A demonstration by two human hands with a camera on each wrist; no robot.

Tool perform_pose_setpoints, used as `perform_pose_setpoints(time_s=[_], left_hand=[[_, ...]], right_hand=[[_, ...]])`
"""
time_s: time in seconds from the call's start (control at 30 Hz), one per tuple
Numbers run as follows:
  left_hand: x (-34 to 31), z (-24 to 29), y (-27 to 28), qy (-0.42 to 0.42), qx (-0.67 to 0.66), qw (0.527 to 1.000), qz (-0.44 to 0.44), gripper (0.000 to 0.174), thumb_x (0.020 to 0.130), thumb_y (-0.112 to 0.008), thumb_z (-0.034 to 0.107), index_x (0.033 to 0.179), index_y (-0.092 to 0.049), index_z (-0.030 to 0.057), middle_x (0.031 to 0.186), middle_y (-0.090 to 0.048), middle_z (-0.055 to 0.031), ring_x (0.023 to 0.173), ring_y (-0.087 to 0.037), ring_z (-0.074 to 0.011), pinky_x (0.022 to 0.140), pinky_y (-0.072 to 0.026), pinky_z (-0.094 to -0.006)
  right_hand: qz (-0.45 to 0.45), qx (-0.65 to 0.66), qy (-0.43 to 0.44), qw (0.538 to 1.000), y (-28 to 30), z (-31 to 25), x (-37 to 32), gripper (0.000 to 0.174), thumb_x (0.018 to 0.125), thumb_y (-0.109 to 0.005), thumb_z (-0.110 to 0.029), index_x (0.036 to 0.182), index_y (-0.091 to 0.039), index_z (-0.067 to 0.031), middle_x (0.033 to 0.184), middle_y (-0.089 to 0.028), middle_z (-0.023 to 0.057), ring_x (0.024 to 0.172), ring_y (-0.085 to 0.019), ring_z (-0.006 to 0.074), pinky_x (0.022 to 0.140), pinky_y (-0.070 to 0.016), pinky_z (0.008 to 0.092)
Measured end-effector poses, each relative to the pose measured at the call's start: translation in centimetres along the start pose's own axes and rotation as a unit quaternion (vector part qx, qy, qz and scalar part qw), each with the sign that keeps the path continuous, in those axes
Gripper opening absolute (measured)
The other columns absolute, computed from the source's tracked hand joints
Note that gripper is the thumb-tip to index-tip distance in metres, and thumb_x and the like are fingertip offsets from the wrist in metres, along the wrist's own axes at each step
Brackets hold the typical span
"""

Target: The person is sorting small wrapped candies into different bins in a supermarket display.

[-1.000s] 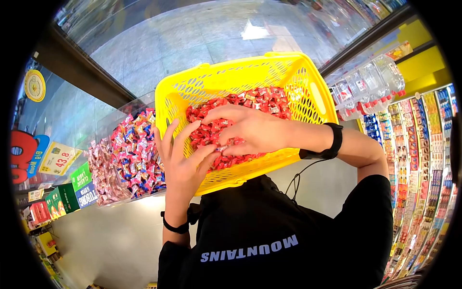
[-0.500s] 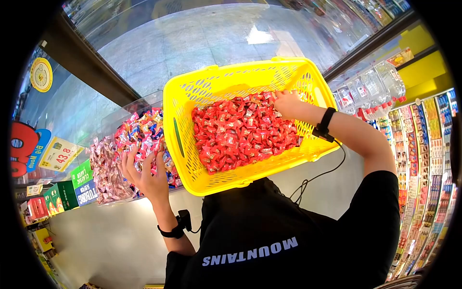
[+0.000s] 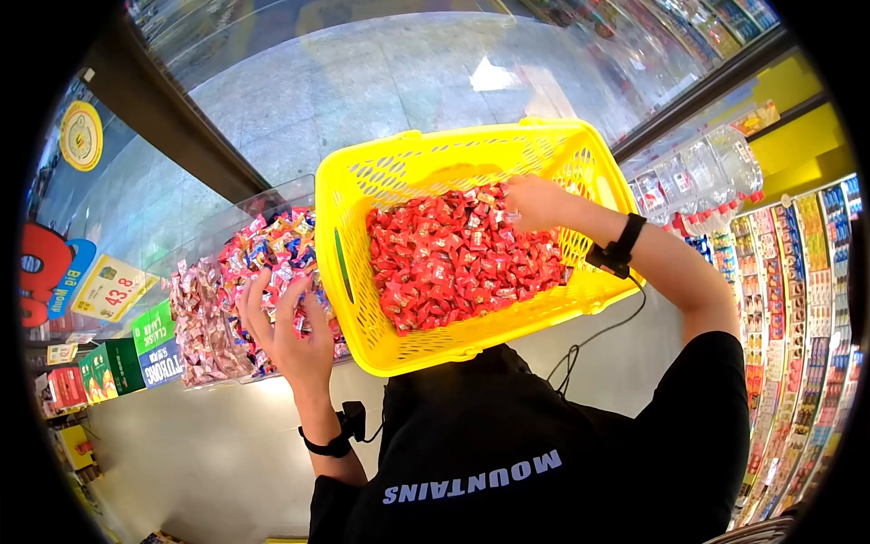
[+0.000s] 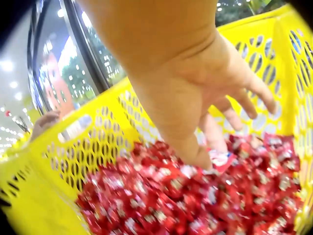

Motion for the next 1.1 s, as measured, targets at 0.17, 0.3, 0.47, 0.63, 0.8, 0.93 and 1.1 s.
perform_pose_setpoints(time_s=[0.17, 0.3, 0.47, 0.63, 0.8, 0.93, 1.1], left_hand=[[2.7, 6.0, -0.3, -0.124, -0.091, 0.983, -0.102, 0.042, 0.073, -0.090, 0.008, 0.114, -0.080, 0.0146, 0.149, -0.056, -0.0168, 0.146, -0.044, -0.0447, 0.124, -0.0308, -0.0587], [3.2, 9.8, -2.0, -0.206, -0.118, 0.964, -0.119, 0.033, 0.076, -0.091, 0.019, 0.106, -0.082, 0.0296, 0.147, -0.059, -0.0068, 0.146, -0.045, -0.0371, 0.126, -0.0264, -0.0673], [3.2, 11.2, -2.6, -0.264, -0.122, 0.948, -0.132, 0.022, 0.077, -0.088, 0.019, 0.093, -0.080, 0.0304, 0.141, -0.064, 0.0023, 0.145, -0.047, -0.0331, 0.126, -0.0257, -0.0666], [3.1, 9.0, -2.5, -0.257, -0.091, 0.958, -0.084, 0.022, 0.077, -0.090, 0.018, 0.094, -0.081, 0.0288, 0.141, -0.064, 0.0003, 0.143, -0.047, -0.0331, 0.125, -0.0284, -0.0647], [2.4, 1.3, -0.3, -0.146, 0.036, 0.988, -0.030, 0.016, 0.086, -0.086, 0.012, 0.100, -0.082, 0.0160, 0.141, -0.062, -0.0084, 0.142, -0.048, -0.0364, 0.120, -0.0351, -0.0568], [1.0, -3.0, -0.1, -0.058, 0.078, 0.995, 0.002, 0.016, 0.087, -0.087, 0.013, 0.100, -0.077, 0.0122, 0.143, -0.063, -0.0069, 0.141, -0.048, -0.0381, 0.119, -0.0368, -0.0560], [-0.7, -4.7, -0.4, -0.044, 0.172, 0.981, -0.076, 0.023, 0.090, -0.081, 0.012, 0.113, -0.077, 0.0138, 0.149, -0.059, -0.0106, 0.144, -0.046, -0.0387, 0.121, -0.0350, -0.0551]], right_hand=[[0.132, 0.183, 0.208, 0.952, 5.5, -6.0, -6.3, 0.030, 0.089, -0.075, -0.030, 0.107, -0.080, -0.0072, 0.148, -0.058, 0.0217, 0.136, -0.057, 0.0396, 0.114, -0.0470, 0.0472], [0.161, 0.253, 0.273, 0.914, 5.7, -10.2, -9.6, 0.027, 0.086, -0.074, -0.025, 0.103, -0.079, -0.0035, 0.149, -0.056, 0.0223, 0.136, -0.056, 0.0409, 0.115, -0.0457, 0.0475], [0.151, 0.319, 0.282, 0.892, 5.1, -10.6, -11.4, 0.034, 0.084, -0.076, -0.026, 0.105, -0.079, 0.0006, 0.145, -0.060, 0.0221, 0.133, -0.059, 0.0394, 0.111, -0.0483, 0.0476], [0.203, 0.238, 0.243, 0.918, 2.5, -8.0, -10.4, 0.031, 0.085, -0.080, -0.027, 0.108, -0.078, -0.0062, 0.140, -0.059, 0.0194, 0.130, -0.058, 0.0395, 0.110, -0.0470, 0.0491], [-0.002, 0.053, 0.130, 0.990, -0.4, -5.5, -7.2, 0.035, 0.082, -0.083, -0.030, 0.112, -0.080, -0.0113, 0.127, -0.062, 0.0142, 0.125, -0.059, 0.0363, 0.102, -0.0505, 0.0536], [-0.130, -0.008, 0.078, 0.988, -4.0, -5.4, -2.9, 0.045, 0.078, -0.089, -0.035, 0.115, -0.080, -0.0118, 0.130, -0.063, 0.0114, 0.130, -0.055, 0.0360, 0.098, -0.0517, 0.0620], [-0.205, -0.037, 0.076, 0.975, -5.9, -6.6, -0.4, 0.056, 0.080, -0.090, -0.043, 0.126, -0.077, -0.0128, 0.147, -0.056, 0.0138, 0.140, -0.049, 0.0397, 0.109, -0.0471, 0.0667]])
Point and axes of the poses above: each hand's wrist, its own x-axis towards the middle knuckle, its own y-axis out of the back of the hand, z = x × y, the point moved 2 cm from there along x, towards the middle knuckle
